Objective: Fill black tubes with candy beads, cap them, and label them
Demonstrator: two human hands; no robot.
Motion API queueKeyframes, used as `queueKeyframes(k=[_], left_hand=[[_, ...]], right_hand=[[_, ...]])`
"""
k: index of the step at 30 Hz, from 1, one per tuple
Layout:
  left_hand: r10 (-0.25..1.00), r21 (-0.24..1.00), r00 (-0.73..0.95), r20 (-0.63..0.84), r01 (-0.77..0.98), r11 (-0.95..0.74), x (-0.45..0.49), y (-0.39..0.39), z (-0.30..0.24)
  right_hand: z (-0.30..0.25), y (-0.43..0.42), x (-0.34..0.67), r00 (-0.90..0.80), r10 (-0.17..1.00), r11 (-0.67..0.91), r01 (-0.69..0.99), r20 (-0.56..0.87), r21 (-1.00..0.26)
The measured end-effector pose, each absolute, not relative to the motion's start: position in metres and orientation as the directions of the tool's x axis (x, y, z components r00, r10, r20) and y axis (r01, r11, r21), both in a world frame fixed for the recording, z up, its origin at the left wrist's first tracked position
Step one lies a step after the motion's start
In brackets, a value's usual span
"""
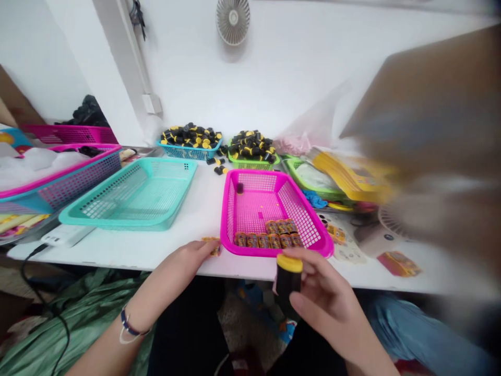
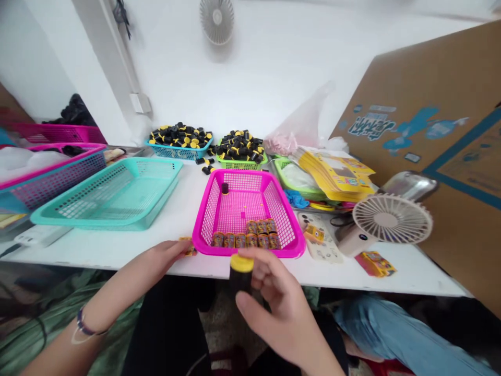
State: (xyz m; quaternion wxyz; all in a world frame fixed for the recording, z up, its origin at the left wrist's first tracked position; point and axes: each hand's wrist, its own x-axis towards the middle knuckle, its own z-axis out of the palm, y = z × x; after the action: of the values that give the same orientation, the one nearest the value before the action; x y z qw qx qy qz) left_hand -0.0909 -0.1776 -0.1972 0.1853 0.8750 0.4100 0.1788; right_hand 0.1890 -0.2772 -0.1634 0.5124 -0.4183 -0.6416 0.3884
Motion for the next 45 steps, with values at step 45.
queueKeyframes(k=[45], left_hand=[[0.948,0.994,0.312,0.06,-0.102,-0.029,-0.041,-0.247,-0.193]], right_hand=[[-0.187,-0.303,0.164,0.041,0.979,0.202,-0.085,0.199,-0.976]])
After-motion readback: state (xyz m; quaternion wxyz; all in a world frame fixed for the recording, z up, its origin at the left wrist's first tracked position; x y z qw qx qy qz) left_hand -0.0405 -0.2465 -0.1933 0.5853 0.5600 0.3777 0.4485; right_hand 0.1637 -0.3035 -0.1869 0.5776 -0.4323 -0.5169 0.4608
